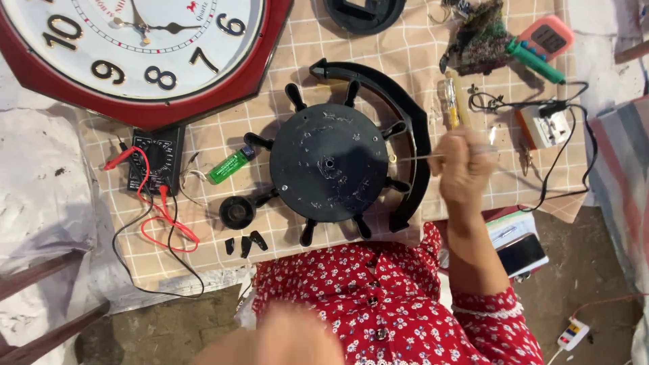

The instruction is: Disassembling a nautical-themed clock and inspecting electronic circuit boards using a screwdriver and multimeter.

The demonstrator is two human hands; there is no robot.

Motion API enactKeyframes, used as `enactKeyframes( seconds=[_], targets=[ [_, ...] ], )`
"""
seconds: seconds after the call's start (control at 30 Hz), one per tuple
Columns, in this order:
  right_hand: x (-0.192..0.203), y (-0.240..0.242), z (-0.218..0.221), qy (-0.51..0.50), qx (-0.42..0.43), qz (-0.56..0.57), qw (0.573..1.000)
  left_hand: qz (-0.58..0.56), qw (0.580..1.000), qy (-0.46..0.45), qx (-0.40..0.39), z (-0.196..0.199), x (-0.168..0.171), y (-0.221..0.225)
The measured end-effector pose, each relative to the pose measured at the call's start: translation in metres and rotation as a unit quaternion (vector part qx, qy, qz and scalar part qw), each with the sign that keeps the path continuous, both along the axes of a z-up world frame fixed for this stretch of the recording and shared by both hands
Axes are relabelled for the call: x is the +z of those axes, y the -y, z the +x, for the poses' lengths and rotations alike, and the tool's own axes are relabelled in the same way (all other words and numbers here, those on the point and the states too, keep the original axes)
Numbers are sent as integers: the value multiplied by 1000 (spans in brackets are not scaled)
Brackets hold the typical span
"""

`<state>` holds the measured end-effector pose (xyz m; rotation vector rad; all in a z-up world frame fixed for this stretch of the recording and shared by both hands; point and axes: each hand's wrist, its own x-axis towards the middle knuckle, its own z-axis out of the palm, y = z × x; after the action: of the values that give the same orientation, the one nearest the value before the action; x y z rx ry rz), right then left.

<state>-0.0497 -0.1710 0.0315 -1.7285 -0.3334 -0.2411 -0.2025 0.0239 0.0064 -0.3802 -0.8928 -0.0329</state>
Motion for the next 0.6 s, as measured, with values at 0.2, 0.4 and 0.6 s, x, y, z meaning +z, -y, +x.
enactKeyframes(
  seconds=[0.2,0.4,0.6],
  targets=[
    [19,13,-18,26,-98,1,995,303,938,16,165,26,0,-8],
    [-6,41,-35,19,-75,63,995,552,769,71,316,69,5,-7],
    [-16,52,-36,0,-43,116,992,707,521,108,467,102,9,7]
  ],
)
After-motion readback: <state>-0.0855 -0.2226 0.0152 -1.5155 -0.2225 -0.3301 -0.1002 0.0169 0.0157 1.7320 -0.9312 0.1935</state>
